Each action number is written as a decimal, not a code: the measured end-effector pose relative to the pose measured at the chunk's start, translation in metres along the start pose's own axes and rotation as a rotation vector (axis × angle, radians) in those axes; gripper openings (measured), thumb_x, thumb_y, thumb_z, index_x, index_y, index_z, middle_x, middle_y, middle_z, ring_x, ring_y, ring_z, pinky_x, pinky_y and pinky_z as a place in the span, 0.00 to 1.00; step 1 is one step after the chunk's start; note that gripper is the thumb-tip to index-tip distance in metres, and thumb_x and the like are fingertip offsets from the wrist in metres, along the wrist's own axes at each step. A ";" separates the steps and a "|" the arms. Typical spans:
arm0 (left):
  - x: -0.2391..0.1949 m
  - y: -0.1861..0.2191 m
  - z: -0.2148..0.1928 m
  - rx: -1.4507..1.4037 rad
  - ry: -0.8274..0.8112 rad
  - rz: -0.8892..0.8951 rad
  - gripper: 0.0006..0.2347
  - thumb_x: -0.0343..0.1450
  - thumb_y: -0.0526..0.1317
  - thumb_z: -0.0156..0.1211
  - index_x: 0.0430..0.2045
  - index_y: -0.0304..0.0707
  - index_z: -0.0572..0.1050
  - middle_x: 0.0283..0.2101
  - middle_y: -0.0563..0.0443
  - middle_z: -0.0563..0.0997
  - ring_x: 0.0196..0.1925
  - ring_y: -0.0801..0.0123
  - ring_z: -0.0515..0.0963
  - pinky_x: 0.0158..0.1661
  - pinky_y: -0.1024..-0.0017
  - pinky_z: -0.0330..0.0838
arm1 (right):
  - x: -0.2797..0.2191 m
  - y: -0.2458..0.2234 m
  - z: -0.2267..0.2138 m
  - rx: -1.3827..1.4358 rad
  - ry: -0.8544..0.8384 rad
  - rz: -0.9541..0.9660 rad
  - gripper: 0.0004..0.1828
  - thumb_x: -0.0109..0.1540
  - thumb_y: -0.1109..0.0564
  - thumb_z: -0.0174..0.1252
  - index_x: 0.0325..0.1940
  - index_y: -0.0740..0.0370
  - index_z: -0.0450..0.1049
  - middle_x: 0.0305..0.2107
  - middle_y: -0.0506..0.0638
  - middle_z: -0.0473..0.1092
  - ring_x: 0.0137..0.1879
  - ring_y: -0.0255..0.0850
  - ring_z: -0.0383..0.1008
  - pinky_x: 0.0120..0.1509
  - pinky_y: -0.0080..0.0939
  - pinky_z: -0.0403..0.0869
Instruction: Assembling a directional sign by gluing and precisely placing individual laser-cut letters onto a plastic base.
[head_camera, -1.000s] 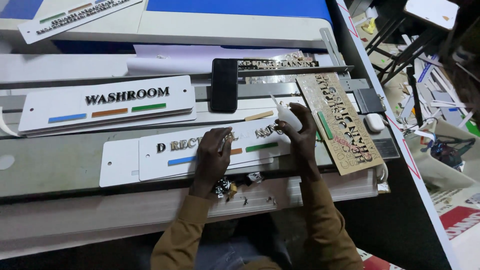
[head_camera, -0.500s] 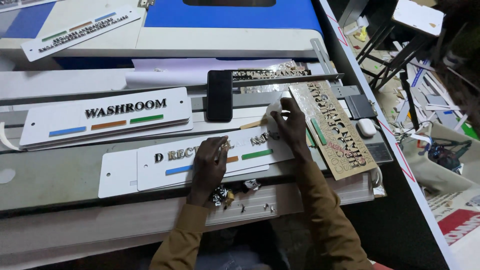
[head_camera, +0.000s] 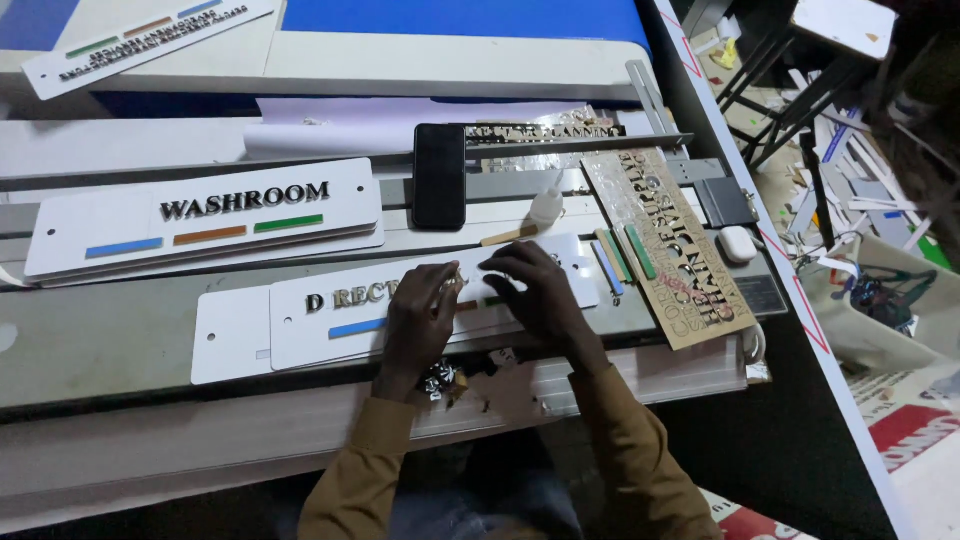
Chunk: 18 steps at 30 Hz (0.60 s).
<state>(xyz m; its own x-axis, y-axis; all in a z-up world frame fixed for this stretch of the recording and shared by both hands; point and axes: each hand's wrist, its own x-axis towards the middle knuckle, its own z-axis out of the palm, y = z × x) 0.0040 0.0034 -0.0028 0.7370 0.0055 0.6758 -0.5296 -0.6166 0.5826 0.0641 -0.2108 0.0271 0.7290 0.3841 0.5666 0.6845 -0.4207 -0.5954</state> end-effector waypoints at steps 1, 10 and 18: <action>-0.004 0.002 0.000 -0.002 -0.009 -0.003 0.11 0.79 0.32 0.68 0.56 0.34 0.84 0.45 0.41 0.87 0.49 0.44 0.88 0.48 0.52 0.84 | -0.008 0.000 0.008 0.001 0.001 0.009 0.11 0.64 0.63 0.75 0.49 0.51 0.89 0.43 0.51 0.82 0.51 0.56 0.83 0.48 0.55 0.84; 0.002 0.007 -0.002 -0.070 0.030 0.034 0.10 0.79 0.34 0.69 0.54 0.33 0.85 0.42 0.41 0.88 0.44 0.45 0.89 0.46 0.52 0.83 | -0.008 -0.006 0.021 -0.063 0.001 -0.057 0.08 0.64 0.63 0.73 0.44 0.52 0.87 0.36 0.51 0.82 0.46 0.55 0.83 0.47 0.55 0.82; 0.002 0.005 0.000 -0.102 0.042 0.049 0.09 0.79 0.37 0.71 0.51 0.35 0.86 0.40 0.43 0.88 0.41 0.46 0.88 0.43 0.53 0.82 | -0.011 -0.010 0.015 -0.005 0.009 -0.042 0.05 0.65 0.62 0.72 0.42 0.52 0.85 0.35 0.50 0.80 0.46 0.55 0.81 0.50 0.54 0.81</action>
<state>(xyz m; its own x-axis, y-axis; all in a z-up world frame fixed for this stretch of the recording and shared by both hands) 0.0026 0.0007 0.0013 0.6923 0.0117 0.7215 -0.6061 -0.5332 0.5902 0.0494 -0.1981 0.0181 0.6992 0.3940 0.5965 0.7146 -0.4085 -0.5679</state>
